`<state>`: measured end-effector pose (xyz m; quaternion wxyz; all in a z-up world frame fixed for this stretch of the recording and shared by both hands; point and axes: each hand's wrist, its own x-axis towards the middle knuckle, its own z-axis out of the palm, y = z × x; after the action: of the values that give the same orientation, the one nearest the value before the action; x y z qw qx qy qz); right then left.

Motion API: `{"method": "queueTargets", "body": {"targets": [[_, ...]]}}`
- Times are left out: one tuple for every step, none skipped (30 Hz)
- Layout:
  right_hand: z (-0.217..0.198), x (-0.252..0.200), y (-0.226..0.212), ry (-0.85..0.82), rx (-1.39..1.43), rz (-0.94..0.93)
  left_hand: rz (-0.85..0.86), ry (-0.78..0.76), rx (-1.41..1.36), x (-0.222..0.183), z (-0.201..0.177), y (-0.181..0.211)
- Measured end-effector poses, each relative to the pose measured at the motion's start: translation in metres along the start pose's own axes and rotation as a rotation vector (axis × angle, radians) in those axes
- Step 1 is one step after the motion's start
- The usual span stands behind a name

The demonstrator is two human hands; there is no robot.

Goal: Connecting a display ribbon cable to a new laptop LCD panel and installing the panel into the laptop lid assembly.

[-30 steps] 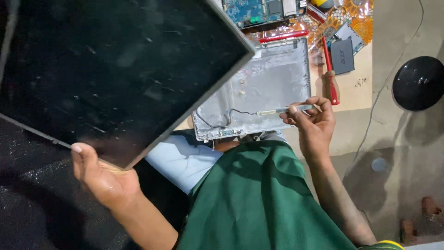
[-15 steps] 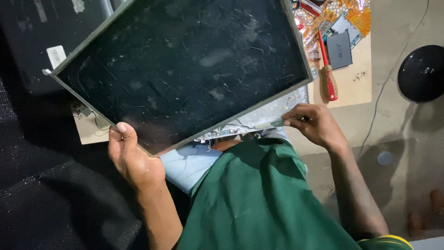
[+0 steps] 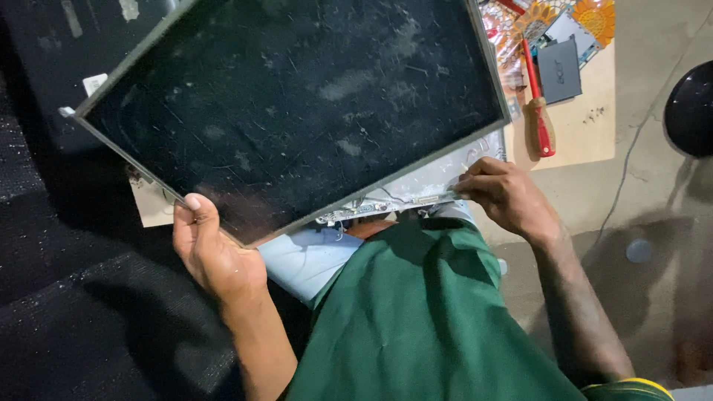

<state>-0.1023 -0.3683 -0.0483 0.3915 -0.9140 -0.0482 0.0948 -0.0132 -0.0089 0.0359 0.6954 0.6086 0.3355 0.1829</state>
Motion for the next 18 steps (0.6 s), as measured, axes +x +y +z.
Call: {"method": "queueTargets", "body": {"targets": [[0.000, 0.001, 0.001, -0.030, -0.017, -0.027, 0.018, 0.021, -0.029, -0.003, 0.005, 0.006], [0.000, 0.002, 0.002, -0.060, -0.034, -0.054, 0.036, 0.041, -0.058, -0.005, 0.009, 0.011], [0.000, 0.002, -0.001, -0.061, -0.030, -0.057, 0.039, 0.044, -0.056, -0.008, 0.012, 0.018], [-0.001, 0.002, -0.004, -0.045, -0.038, -0.052, 0.084, 0.088, -0.062, -0.011, 0.015, 0.024], [-0.002, 0.004, -0.008, -0.027, -0.047, -0.049, 0.129, 0.133, -0.070, -0.013, 0.019, 0.030], [-0.003, 0.004, -0.005, -0.027, -0.044, -0.052, 0.133, 0.135, -0.069, -0.003, 0.007, 0.026], [-0.003, 0.002, -0.001, -0.046, -0.108, -0.080, 0.119, 0.106, -0.114, 0.006, -0.004, 0.022], [-0.004, 0.001, 0.002, -0.065, -0.171, -0.109, 0.106, 0.076, -0.158, 0.015, -0.016, 0.017], [-0.002, 0.001, 0.002, -0.065, -0.170, -0.108, 0.106, 0.075, -0.157, 0.017, -0.018, 0.018], [-0.001, 0.001, 0.003, -0.046, -0.186, -0.124, 0.100, 0.048, -0.140, 0.019, -0.020, 0.020], [0.000, 0.001, 0.003, -0.028, -0.203, -0.138, 0.092, 0.022, -0.122, 0.020, -0.022, 0.021], [0.003, 0.000, 0.005, -0.028, -0.201, -0.137, 0.091, 0.021, -0.120, 0.012, -0.020, 0.030], [0.005, -0.001, 0.006, -0.010, -0.193, -0.137, 0.083, -0.158, -0.143, 0.004, -0.018, 0.040], [0.008, -0.002, 0.007, 0.008, -0.184, -0.137, 0.074, -0.338, -0.165, -0.004, -0.016, 0.049], [0.008, -0.002, 0.007, 0.008, -0.184, -0.138, 0.074, -0.336, -0.166, -0.004, -0.016, 0.048], [0.009, -0.002, 0.006, 0.009, -0.176, -0.134, 0.069, -0.332, -0.178, -0.004, -0.016, 0.048], [0.009, -0.003, 0.005, 0.010, -0.169, -0.130, 0.063, -0.327, -0.191, -0.005, -0.016, 0.047], [0.010, -0.003, 0.005, 0.009, -0.169, -0.131, 0.063, -0.326, -0.191, -0.005, -0.016, 0.046]]}}
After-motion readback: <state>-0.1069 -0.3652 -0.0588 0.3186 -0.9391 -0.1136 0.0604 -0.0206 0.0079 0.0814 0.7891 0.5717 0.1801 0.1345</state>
